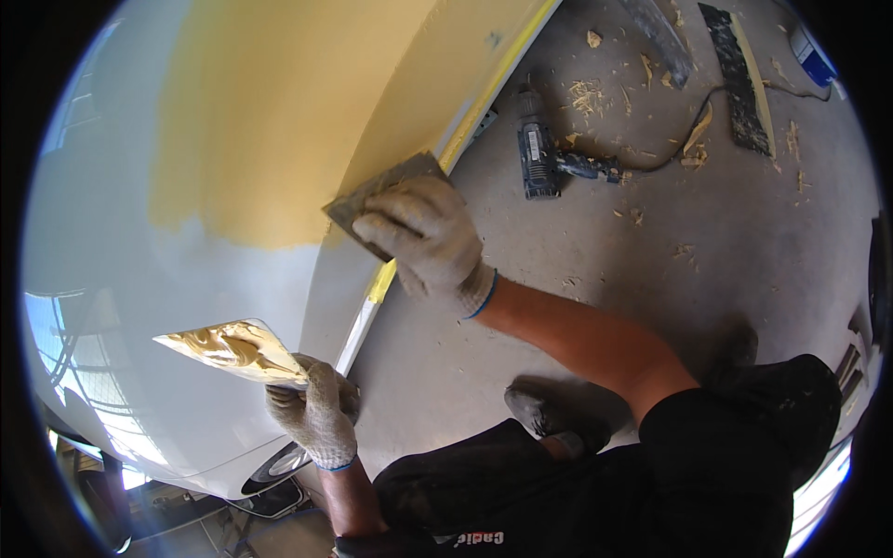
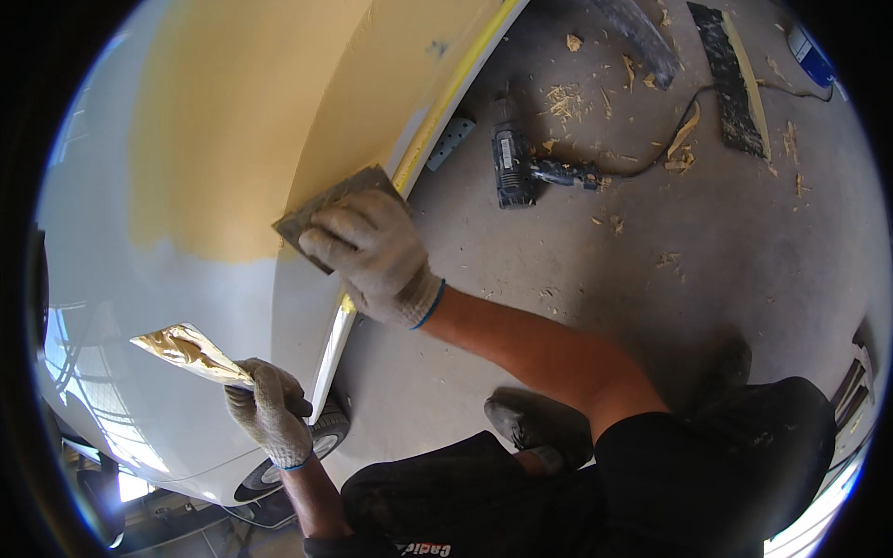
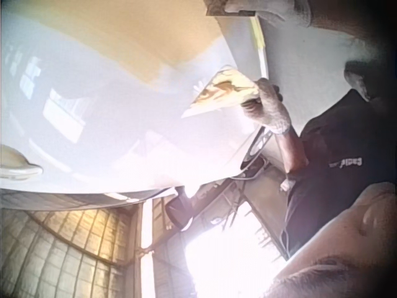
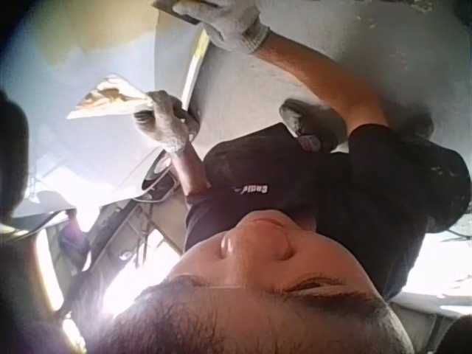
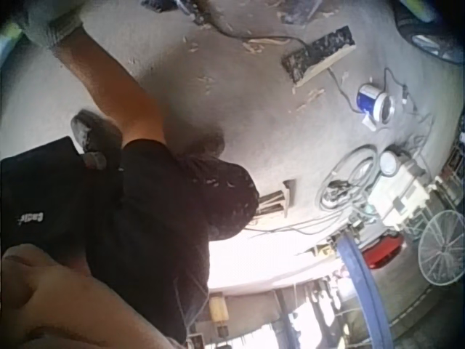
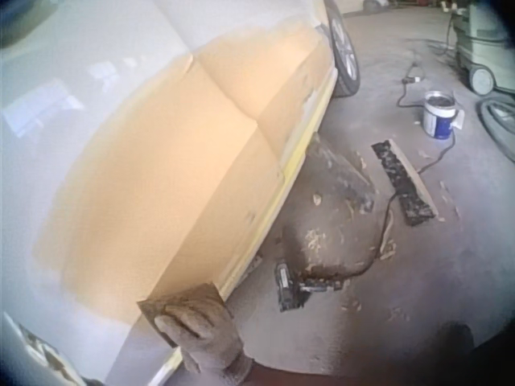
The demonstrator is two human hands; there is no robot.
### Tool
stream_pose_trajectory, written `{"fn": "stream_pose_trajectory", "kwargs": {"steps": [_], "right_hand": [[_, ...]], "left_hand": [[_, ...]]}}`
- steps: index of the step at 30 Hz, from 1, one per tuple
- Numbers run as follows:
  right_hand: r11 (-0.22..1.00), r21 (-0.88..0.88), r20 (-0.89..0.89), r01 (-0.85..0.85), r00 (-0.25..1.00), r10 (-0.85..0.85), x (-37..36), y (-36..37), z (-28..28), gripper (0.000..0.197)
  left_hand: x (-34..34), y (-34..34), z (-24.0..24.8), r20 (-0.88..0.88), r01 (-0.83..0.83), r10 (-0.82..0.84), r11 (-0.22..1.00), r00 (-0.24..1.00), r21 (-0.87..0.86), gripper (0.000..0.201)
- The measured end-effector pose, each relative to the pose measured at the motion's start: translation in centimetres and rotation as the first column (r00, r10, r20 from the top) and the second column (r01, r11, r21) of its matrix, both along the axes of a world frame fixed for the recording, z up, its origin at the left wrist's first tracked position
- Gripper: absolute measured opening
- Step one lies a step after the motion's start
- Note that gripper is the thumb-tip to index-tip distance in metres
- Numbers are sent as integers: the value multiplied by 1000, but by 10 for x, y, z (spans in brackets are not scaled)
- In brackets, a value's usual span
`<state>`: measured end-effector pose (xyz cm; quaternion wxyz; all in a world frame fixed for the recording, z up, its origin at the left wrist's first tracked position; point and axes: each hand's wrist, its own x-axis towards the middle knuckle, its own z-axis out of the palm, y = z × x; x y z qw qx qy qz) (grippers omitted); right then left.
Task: The person applies yellow body filler to a white car's side panel using a spreader and a putty knife. They repeatedly transfer filler between tools and smooth the surface along the panel's edge.
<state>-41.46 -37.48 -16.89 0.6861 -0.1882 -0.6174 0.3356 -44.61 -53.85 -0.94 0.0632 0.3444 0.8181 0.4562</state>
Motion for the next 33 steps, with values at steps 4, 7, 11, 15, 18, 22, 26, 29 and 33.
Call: {"fn": "stream_pose_trajectory", "kwargs": {"steps": [4, 7, 11, 15, 18, 22, 26, 29, 33], "right_hand": [[1000, 14, 93, -27, 995, 25, 10, -15, 9, 29], [898, -110, -216, -425, 893, 396, 48, -3, 31, 32], [626, -30, -399, -779, 584, 707, 124, 26, 82, 26], [499, -156, -316, -852, 522, 792, 135, 32, 60, 27], [-157, -45, -940, -987, -11, 340, 121, 48, 33, 33], [951, -301, -204, -76, 979, 14, 137, 126, 21, 35], [945, -272, -351, 179, 896, -270, 118, 187, 20, 36], [912, -192, -365, 363, 836, -410, 108, 217, 26, 36], [904, -171, -306, 392, 851, -427, 91, 210, 33, 36]], "left_hand": [[-2, 1, -3, -8, -24, 24, 1000, 1000, -15, 22], [-19, -14, -5, 72, -15, 22, 996, 997, -89, 14], [-13, 0, -11, 23, 82, -80, 917, 997, -390, 24], [7, 9, -14, -7, 97, -100, 983, 995, -158, 18], [37, 32, 1, 76, 47, -46, 999, 996, 0, 25], [36, 24, -3, -47, 72, -77, 992, 996, -99, 27], [37, 21, -6, -75, 47, -54, 995, 996, -84, 27], [43, 24, 0, -36, 44, -48, 993, 998, -110, 27], [31, 13, -5, -82, 85, -95, 990, 992, -116, 27]]}}
